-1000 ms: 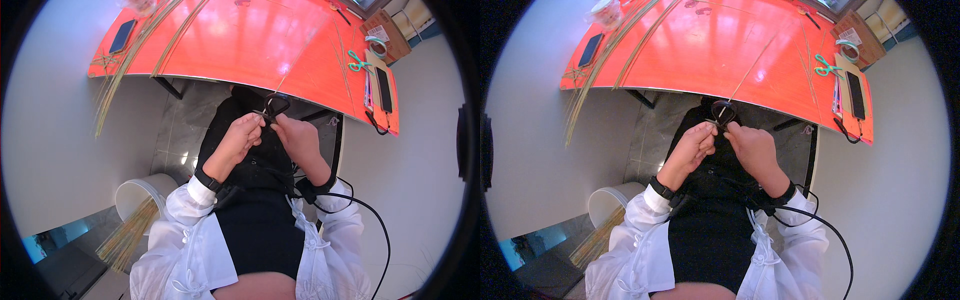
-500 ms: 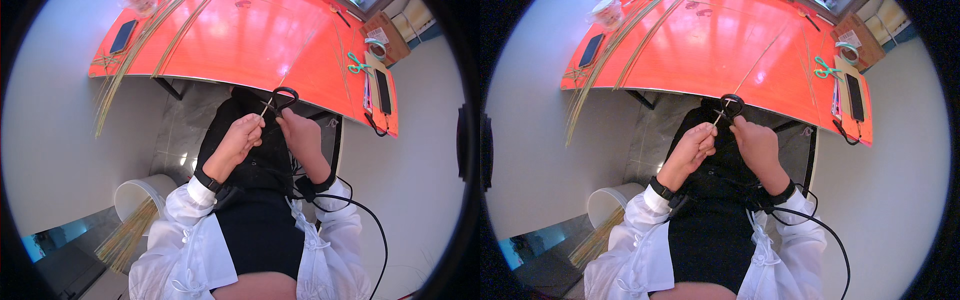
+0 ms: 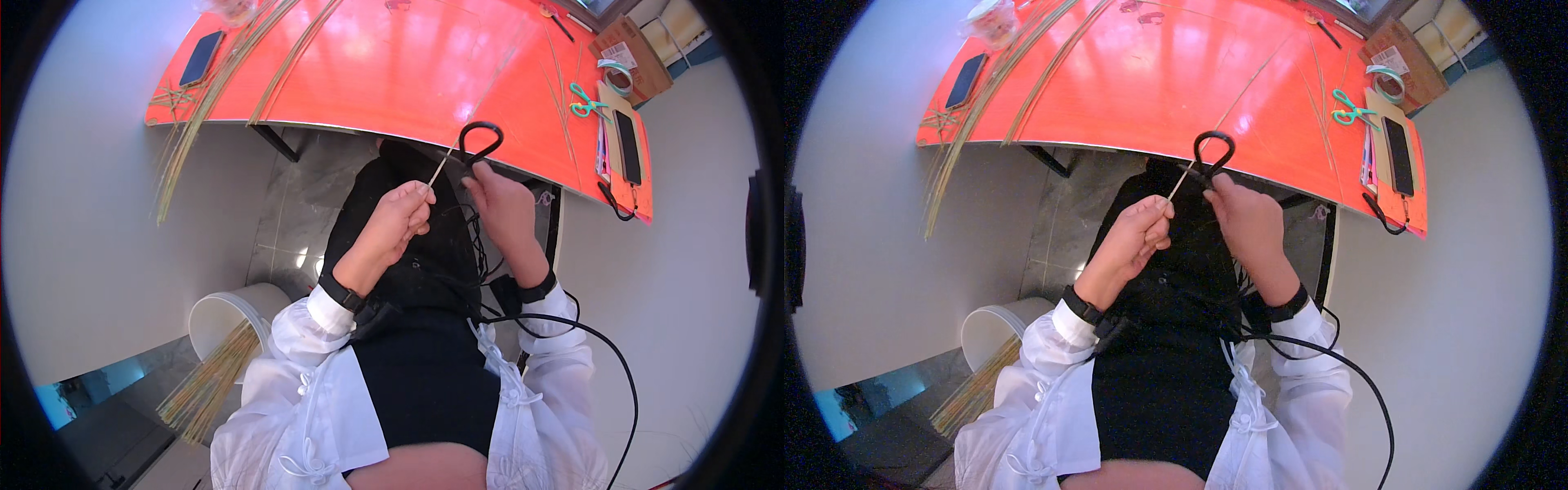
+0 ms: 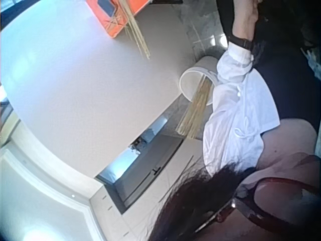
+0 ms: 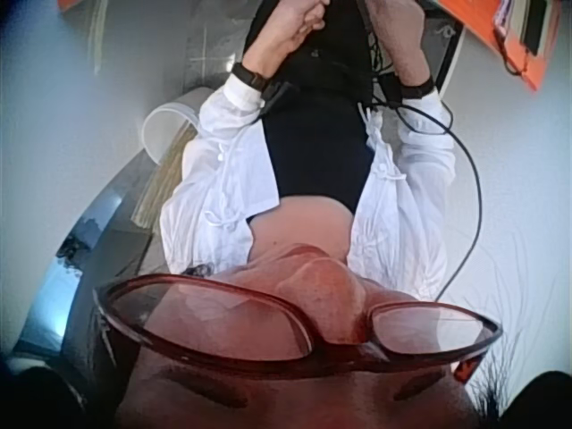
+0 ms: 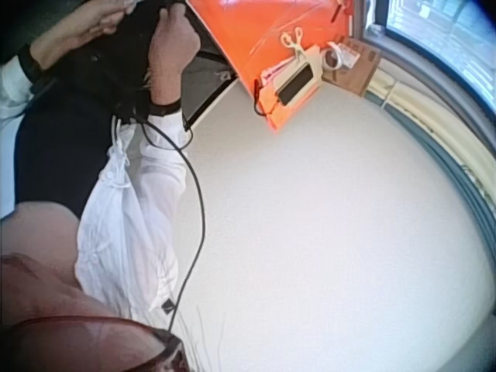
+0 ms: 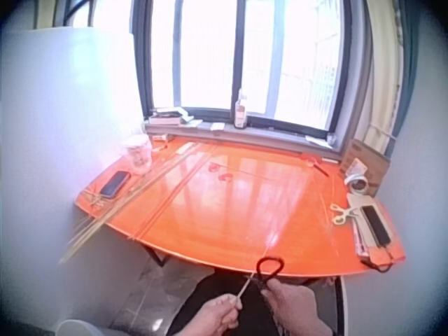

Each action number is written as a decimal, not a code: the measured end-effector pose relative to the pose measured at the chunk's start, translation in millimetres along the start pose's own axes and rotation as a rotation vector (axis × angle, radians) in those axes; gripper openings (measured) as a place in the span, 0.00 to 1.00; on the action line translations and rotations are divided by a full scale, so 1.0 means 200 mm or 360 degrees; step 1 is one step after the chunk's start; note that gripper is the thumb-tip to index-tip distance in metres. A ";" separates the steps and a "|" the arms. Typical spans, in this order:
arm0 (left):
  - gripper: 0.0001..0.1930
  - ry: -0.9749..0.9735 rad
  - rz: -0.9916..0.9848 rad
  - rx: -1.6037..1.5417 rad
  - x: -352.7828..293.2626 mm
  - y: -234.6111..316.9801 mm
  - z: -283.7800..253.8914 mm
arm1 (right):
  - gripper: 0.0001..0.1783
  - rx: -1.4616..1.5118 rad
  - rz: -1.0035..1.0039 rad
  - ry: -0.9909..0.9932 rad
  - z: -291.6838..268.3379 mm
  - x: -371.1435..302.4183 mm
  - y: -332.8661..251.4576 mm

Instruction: Stripping outer layers from long bamboo strands using a blade tool.

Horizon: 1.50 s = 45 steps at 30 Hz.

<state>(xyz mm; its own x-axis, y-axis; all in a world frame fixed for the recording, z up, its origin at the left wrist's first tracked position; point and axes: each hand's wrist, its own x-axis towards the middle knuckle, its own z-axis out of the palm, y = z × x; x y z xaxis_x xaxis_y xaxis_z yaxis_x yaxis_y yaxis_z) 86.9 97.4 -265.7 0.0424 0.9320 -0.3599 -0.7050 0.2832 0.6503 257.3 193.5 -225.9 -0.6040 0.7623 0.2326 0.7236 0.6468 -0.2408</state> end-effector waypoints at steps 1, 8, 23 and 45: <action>0.11 -0.0019 -0.0001 -0.0005 0.01 0.00 0.00 | 0.11 -0.0017 -0.0001 0.0011 0.00 0.00 0.00; 0.11 -0.0032 0.0010 -0.0010 0.00 -0.01 0.00 | 0.12 -0.0004 -0.0055 0.0012 0.01 -0.01 0.01; 0.13 0.0075 -0.0082 0.0351 -0.09 0.03 -0.02 | 0.12 0.0007 -0.0061 -0.0024 0.00 0.00 -0.04; 0.11 -0.0242 -0.0192 -0.0556 -0.05 0.00 -0.04 | 0.12 0.0090 -0.0157 -0.0046 0.00 -0.05 -0.07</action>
<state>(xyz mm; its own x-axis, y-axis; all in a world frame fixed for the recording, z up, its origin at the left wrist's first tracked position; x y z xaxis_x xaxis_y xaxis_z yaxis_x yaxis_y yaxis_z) 81.3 86.4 -267.4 0.2255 0.9271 -0.2995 -0.8859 0.3230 0.3330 253.7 176.4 -225.2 -0.6814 0.6946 0.2307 0.6407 0.7184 -0.2708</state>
